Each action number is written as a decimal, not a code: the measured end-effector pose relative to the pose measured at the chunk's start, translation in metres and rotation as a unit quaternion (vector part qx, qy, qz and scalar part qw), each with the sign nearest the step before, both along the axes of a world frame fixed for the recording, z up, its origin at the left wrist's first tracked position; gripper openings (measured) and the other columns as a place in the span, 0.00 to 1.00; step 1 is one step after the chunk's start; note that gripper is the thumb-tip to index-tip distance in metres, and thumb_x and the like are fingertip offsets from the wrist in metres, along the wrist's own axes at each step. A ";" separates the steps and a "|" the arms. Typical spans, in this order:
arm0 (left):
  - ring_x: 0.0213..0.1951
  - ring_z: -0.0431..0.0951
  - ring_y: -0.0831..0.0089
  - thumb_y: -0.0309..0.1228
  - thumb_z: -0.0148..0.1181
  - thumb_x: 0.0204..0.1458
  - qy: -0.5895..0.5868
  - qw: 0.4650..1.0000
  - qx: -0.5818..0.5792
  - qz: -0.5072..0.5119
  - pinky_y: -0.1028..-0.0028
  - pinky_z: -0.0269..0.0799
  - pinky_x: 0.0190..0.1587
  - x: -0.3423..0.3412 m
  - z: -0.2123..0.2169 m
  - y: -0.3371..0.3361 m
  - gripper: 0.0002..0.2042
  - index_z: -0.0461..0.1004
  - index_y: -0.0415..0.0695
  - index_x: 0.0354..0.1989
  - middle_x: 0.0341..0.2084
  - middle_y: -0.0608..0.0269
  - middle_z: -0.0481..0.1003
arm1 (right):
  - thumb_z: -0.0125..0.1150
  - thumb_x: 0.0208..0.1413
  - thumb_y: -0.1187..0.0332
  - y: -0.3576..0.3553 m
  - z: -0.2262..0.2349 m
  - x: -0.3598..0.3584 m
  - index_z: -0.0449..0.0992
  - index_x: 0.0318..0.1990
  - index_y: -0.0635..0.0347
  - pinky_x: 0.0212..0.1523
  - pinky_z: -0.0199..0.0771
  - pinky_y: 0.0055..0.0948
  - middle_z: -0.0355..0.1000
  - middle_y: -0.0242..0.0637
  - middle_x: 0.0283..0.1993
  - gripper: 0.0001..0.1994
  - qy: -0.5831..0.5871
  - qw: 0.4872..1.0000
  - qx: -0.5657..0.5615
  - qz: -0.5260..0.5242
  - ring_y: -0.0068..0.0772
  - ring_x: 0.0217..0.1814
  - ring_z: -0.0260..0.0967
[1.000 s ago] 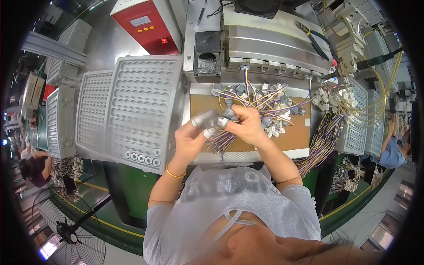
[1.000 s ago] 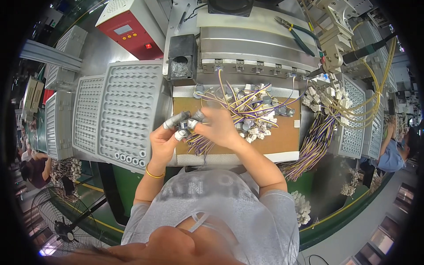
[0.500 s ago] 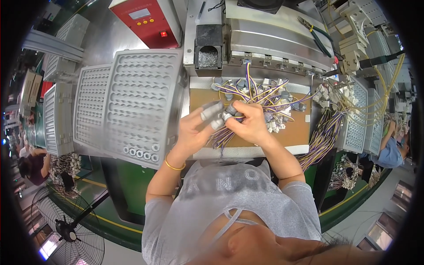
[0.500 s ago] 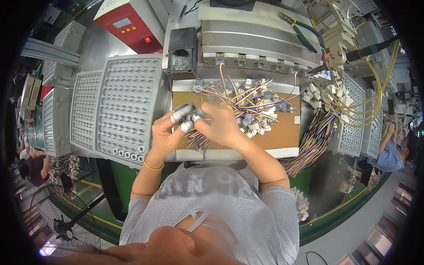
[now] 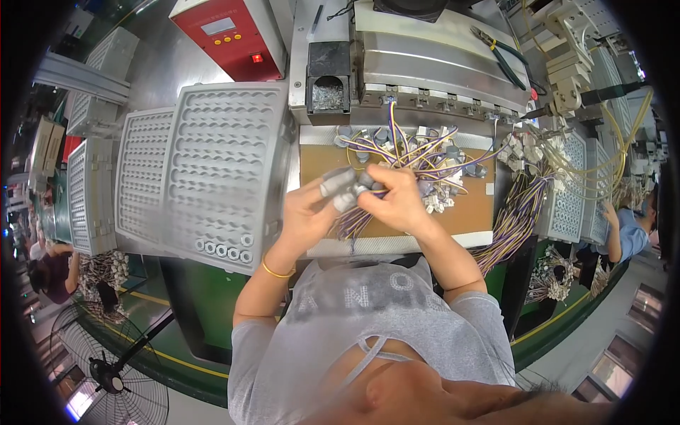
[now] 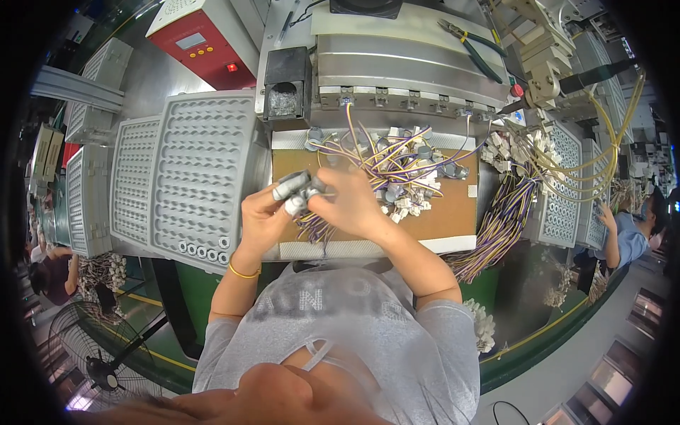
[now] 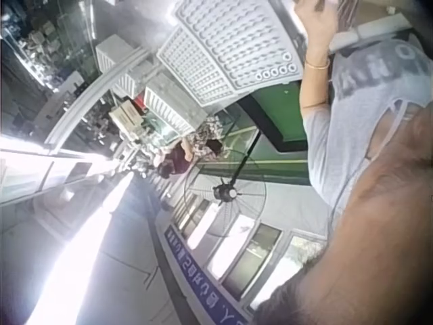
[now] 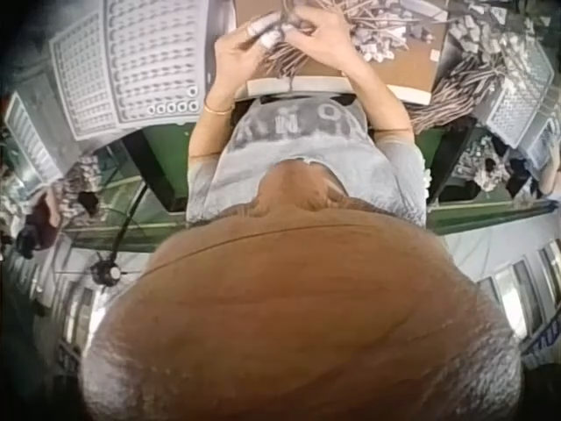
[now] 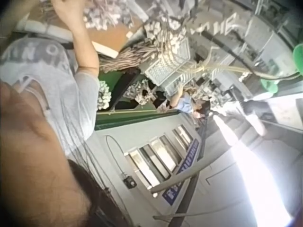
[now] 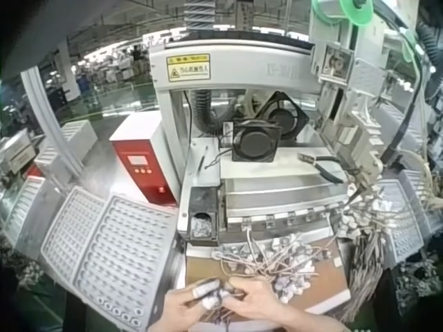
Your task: The person takes components from a tray, attaches them to wire harness connectors by hand, and inserts the connectors into a machine fixture.
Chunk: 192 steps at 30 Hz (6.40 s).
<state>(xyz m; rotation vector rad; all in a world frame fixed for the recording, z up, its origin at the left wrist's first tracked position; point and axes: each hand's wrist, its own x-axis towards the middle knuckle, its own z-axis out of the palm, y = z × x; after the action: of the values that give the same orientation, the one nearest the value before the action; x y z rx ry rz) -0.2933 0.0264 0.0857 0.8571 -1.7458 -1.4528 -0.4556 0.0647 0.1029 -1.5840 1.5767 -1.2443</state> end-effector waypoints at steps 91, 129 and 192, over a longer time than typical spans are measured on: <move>0.35 0.72 0.79 0.22 0.55 0.47 0.165 0.959 0.228 -0.009 0.83 0.71 0.29 -0.020 -0.012 0.013 0.20 0.62 0.35 0.51 0.39 0.59 0.71 | 0.55 0.42 0.77 0.018 -0.025 -0.030 0.69 0.23 0.64 0.18 0.55 0.14 0.63 0.23 0.18 0.02 -0.119 0.985 0.117 0.033 0.09 0.20 0.56; 0.27 0.74 0.76 0.22 0.49 0.50 0.240 0.903 0.356 -0.022 0.82 0.69 0.21 -0.036 -0.005 0.006 0.10 0.70 0.36 0.40 0.40 0.53 0.72 | 0.49 0.43 0.77 0.021 -0.001 -0.034 0.69 0.34 0.64 0.22 0.59 0.13 0.68 0.27 0.24 0.08 -0.075 0.980 0.162 0.085 0.12 0.24 0.61; 0.31 0.74 0.75 0.22 0.51 0.49 0.126 0.972 0.169 0.099 0.79 0.71 0.30 0.027 -0.018 0.018 0.15 0.65 0.34 0.47 0.40 0.56 0.71 | 0.58 0.45 0.75 0.027 -0.026 -0.017 0.71 0.25 0.66 0.19 0.59 0.14 0.65 0.25 0.18 0.04 -0.084 0.993 0.079 0.029 0.11 0.19 0.59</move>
<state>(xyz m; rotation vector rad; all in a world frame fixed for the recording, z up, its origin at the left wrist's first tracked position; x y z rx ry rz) -0.2667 0.0442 0.0679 0.9420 -1.2097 -1.6672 -0.4723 0.0912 0.0772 -1.3785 1.4743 -1.1604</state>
